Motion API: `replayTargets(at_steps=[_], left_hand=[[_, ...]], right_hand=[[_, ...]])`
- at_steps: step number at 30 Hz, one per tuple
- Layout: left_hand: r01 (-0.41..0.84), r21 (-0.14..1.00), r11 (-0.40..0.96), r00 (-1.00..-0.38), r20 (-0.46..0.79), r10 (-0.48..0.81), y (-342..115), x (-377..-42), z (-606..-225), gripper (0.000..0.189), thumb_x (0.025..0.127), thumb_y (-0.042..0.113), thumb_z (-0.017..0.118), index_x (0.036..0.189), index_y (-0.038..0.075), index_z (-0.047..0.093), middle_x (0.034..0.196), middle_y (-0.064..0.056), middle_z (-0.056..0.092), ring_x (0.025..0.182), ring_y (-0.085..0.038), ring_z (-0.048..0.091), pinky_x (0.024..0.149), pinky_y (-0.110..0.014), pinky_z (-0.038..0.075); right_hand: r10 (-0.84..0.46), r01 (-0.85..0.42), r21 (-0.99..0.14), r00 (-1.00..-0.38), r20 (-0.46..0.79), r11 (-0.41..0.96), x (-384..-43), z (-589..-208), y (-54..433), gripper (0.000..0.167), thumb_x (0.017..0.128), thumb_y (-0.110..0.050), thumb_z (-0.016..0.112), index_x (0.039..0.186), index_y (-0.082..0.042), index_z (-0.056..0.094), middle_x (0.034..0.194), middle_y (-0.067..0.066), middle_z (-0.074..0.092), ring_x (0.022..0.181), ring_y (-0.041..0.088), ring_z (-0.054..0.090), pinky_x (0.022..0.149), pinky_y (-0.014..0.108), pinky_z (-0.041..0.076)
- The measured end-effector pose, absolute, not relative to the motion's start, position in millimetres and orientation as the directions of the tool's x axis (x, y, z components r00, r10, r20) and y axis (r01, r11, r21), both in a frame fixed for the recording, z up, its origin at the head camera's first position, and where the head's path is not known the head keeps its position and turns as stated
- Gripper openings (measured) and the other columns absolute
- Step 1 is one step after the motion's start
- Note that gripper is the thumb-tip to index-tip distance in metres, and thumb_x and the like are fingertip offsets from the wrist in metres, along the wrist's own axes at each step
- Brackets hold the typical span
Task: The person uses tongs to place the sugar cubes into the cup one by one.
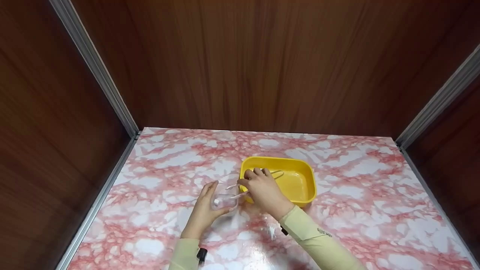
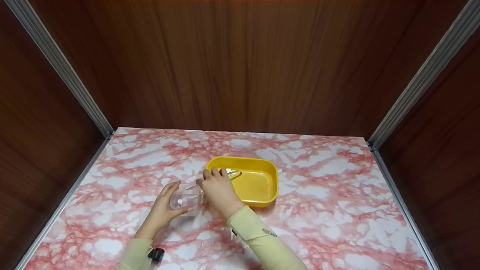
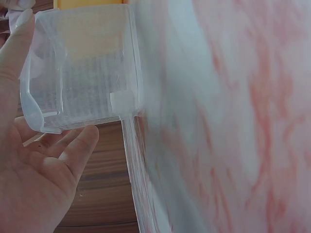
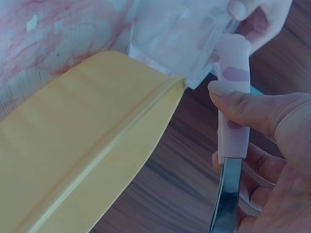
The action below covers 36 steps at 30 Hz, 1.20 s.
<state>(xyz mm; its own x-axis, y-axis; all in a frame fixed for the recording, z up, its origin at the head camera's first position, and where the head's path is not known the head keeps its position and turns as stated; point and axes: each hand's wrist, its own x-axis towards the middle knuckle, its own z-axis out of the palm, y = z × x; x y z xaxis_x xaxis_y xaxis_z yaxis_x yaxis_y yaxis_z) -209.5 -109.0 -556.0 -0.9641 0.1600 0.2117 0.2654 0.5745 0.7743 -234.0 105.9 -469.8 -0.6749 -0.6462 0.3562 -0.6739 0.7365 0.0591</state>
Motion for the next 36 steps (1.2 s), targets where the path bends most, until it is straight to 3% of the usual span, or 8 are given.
replayTargets(at_steps=[6, 14, 36], left_hand=[[0.249, 0.79, 0.56, -0.968, 0.2, 0.149, -109, -209, -555, 0.104, 0.068, 0.054, 0.078, 0.147, 0.004, 0.034, 0.147, -0.007, 0.033, 0.133, -0.029, 0.035, 0.106, -0.046, 0.035], [0.252, 0.787, 0.563, -0.968, 0.203, 0.151, -110, -209, -555, 0.103, 0.069, 0.054, 0.078, 0.148, 0.005, 0.034, 0.147, -0.007, 0.033, 0.133, -0.029, 0.035, 0.105, -0.045, 0.036], [0.241, 0.792, 0.561, -0.97, 0.2, 0.135, -108, -208, -554, 0.103, 0.068, 0.054, 0.078, 0.147, 0.005, 0.035, 0.148, -0.007, 0.033, 0.134, -0.029, 0.033, 0.108, -0.045, 0.032]], right_hand=[[-0.607, -0.64, 0.014, -0.722, 0.333, 0.768, -239, -463, 116, 0.039, 0.074, -0.014, 0.083, 0.111, -0.021, 0.071, 0.099, 0.001, 0.059, 0.094, 0.023, 0.05, 0.084, 0.045, 0.043], [-0.578, -0.62, 0.01, -0.726, 0.373, 0.785, -249, -459, 129, 0.039, 0.071, -0.014, 0.085, 0.108, -0.019, 0.072, 0.096, 0.001, 0.06, 0.091, 0.023, 0.052, 0.078, 0.042, 0.042], [-0.493, -0.519, 0.0, -0.81, 0.317, 0.855, -268, -461, 162, 0.036, 0.074, -0.013, 0.083, 0.108, -0.019, 0.073, 0.096, 0.001, 0.059, 0.092, 0.026, 0.053, 0.08, 0.044, 0.042]])
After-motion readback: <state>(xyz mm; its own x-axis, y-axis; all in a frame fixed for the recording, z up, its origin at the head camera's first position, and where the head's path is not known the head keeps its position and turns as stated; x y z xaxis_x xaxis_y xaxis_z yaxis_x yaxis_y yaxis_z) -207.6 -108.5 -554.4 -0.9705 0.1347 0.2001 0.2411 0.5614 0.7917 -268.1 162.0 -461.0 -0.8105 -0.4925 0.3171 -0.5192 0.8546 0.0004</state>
